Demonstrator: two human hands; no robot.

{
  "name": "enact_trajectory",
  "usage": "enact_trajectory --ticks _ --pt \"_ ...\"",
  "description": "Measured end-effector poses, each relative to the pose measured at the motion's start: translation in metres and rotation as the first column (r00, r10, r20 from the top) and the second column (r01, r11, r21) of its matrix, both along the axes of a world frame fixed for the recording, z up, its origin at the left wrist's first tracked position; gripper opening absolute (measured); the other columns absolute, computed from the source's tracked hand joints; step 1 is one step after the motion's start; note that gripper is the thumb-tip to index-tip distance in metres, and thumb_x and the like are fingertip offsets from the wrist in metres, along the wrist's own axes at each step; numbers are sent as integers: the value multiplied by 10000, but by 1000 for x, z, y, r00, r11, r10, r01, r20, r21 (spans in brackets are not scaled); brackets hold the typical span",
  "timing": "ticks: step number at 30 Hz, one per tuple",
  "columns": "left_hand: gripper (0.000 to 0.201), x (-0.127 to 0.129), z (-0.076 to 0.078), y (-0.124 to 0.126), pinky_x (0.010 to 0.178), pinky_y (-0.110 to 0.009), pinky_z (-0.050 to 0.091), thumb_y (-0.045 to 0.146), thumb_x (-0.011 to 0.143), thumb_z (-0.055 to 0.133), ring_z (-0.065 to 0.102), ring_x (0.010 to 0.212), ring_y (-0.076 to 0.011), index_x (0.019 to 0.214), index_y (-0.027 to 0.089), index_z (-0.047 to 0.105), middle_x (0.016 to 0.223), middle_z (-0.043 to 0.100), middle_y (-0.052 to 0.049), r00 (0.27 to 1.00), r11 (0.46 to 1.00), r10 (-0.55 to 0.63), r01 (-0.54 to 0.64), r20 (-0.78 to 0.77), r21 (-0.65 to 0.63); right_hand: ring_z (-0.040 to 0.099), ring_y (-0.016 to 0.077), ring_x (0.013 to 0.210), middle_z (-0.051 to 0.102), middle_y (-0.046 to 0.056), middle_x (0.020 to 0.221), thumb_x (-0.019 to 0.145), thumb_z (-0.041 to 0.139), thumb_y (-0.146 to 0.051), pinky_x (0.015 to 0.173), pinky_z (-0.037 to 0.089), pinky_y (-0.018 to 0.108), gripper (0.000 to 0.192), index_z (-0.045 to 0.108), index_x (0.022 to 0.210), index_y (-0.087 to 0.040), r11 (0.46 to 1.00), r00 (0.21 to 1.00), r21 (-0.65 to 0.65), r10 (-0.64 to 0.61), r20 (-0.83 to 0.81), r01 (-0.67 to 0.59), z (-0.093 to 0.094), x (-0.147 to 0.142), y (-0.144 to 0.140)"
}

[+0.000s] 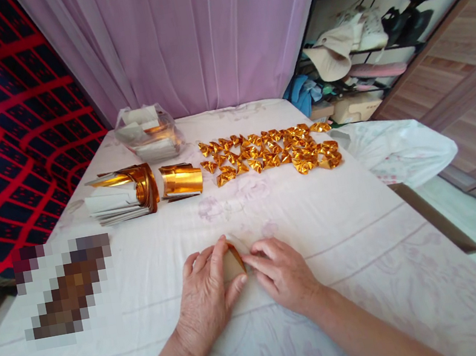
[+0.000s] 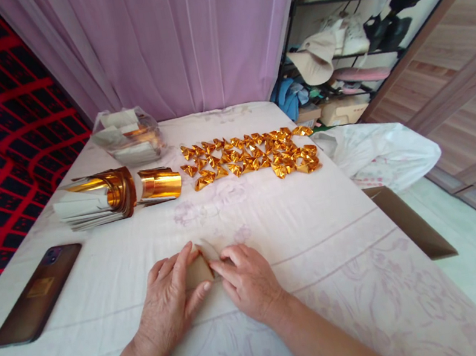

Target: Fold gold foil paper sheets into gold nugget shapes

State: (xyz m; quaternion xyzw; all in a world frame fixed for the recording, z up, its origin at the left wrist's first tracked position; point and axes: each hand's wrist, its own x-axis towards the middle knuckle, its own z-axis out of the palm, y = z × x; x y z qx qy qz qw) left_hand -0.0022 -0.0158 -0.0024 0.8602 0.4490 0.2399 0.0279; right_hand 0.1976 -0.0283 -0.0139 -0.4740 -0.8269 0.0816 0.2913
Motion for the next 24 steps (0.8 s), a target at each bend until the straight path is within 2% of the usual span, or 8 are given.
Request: enact_trajectory --ticks 3,6,8,15,22,24 --pt "565 -1 2 1 909 -478 410 498 957 465 606 1066 -292 1389 140 413 1175 685 -130 999 1000 5 -5 -37 -6 544 221 889 600 76 990 813 589 -104 775 498 364 363 666 1153 -206 998 999 -41 37 29 -36 1 -2 -1" --pt "365 -2 5 3 914 -476 397 410 955 512 610 1055 -282 1242 190 560 1148 700 -84 998 999 21 -23 -67 -29 539 216 891 600 73 1001 823 577 -102 783 494 359 339 668 1130 -214 998 998 -53 46 43 -44 2 -3 -1" --pt "272 -2 6 4 916 -467 396 337 948 531 608 1056 -269 1177 212 607 1165 693 -66 998 998 34 -37 -62 -48 539 215 897 599 75 1004 812 560 -86 790 491 358 342 666 1113 -208 998 998 -48 48 37 -47 2 -2 0" --pt "205 -6 2 8 882 -448 421 261 918 569 587 1049 -269 1090 237 678 1212 645 -74 997 997 49 -52 -62 -51 548 208 891 598 71 1005 766 514 -64 784 496 345 375 662 1074 -217 999 999 -31 39 22 -38 1 3 1" --pt "189 -2 1 10 795 -389 433 238 896 617 607 889 -232 1076 209 668 994 699 -49 996 999 42 -43 -80 -17 560 222 941 614 92 1073 862 565 -142 814 505 367 251 669 1082 -203 994 987 67 72 145 -82 3 10 7" --pt "143 0 2 10 774 -377 428 232 911 595 615 860 -219 1032 207 668 959 711 -40 995 999 32 -33 -96 -14 562 219 961 615 94 1095 862 543 -125 829 505 367 268 668 1086 -204 991 985 78 95 143 -107 3 10 8"
